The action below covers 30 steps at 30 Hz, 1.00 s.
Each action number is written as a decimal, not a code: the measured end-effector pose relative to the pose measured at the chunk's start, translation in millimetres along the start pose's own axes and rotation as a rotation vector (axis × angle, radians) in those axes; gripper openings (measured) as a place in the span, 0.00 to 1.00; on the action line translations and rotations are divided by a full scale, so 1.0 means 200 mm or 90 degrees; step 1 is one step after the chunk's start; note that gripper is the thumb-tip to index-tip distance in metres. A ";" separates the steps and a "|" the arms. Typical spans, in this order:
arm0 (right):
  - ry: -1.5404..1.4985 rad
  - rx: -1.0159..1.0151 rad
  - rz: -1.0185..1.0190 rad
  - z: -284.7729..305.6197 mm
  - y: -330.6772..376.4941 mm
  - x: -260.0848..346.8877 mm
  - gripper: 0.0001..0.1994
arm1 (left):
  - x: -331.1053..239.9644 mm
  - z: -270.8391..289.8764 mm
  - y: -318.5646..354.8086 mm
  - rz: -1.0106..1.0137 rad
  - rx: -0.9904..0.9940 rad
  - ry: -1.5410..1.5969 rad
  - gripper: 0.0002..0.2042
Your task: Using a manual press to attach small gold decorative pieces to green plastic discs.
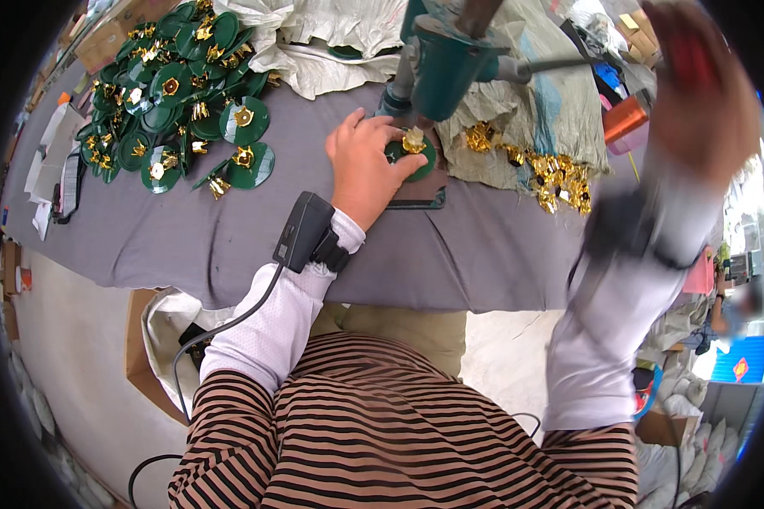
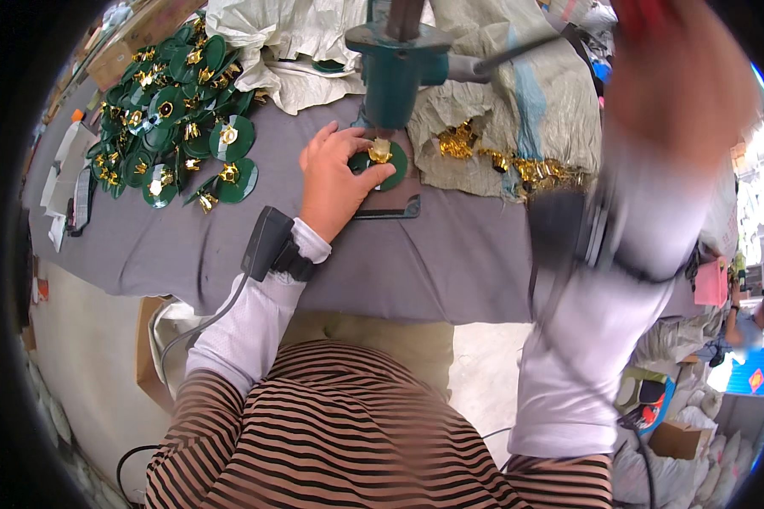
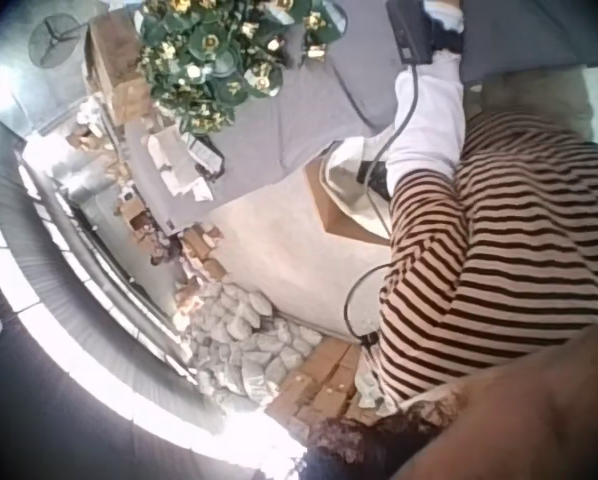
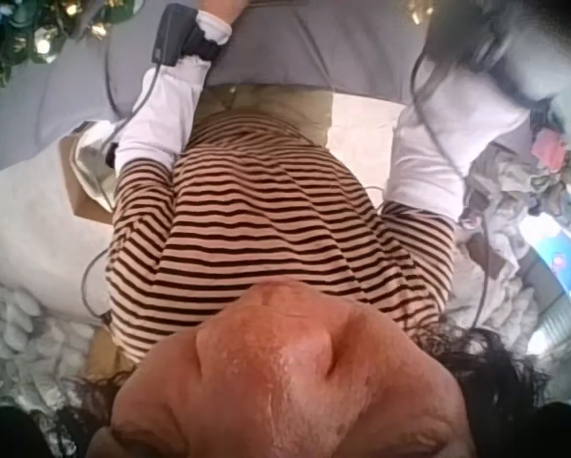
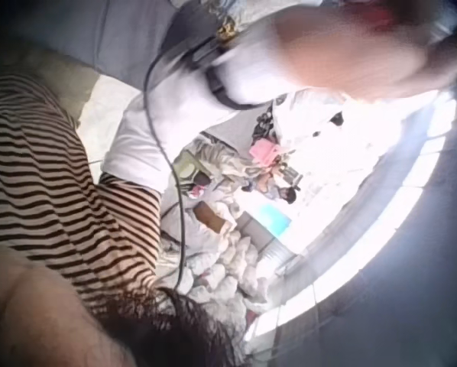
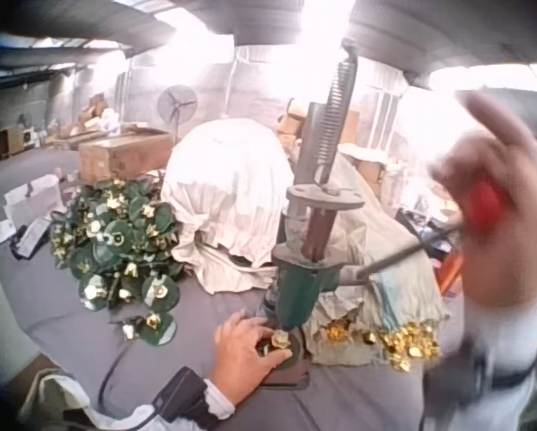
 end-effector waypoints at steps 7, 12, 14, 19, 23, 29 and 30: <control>0.291 0.122 0.063 0.05 0.98 -0.08 0.08 | -0.05 -0.03 0.00 0.013 0.025 0.060 0.20; 0.033 0.249 0.100 0.05 0.47 0.03 0.16 | 0.00 -0.01 0.00 0.028 0.025 0.068 0.19; -0.110 0.193 -0.041 0.03 0.11 0.02 0.13 | -0.02 -0.03 0.00 0.014 0.025 0.075 0.18; -0.088 0.170 -0.280 -0.12 -0.59 -0.48 0.14 | 0.02 0.00 0.00 0.023 0.011 0.136 0.16; -0.019 0.080 -0.262 -0.04 -0.70 -0.62 0.22 | 0.02 0.30 0.11 0.028 0.026 0.130 0.16; 0.085 0.006 -0.243 -0.08 -0.68 -0.59 0.23 | 0.09 0.65 0.20 -0.113 0.093 -0.114 0.28; 0.098 -0.003 -0.244 -0.03 -0.71 -0.62 0.23 | 0.07 0.72 0.14 -0.125 0.074 -0.175 0.26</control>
Point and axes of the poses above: each hand's wrist, its own y-axis away from the middle knuckle, its own z-axis out of the back of the hand, x = y × z, the point moved 4 cm from there along -y, towards the middle knuckle, and after that the axes turned 15 degrees about y, right-handed, at the moved point
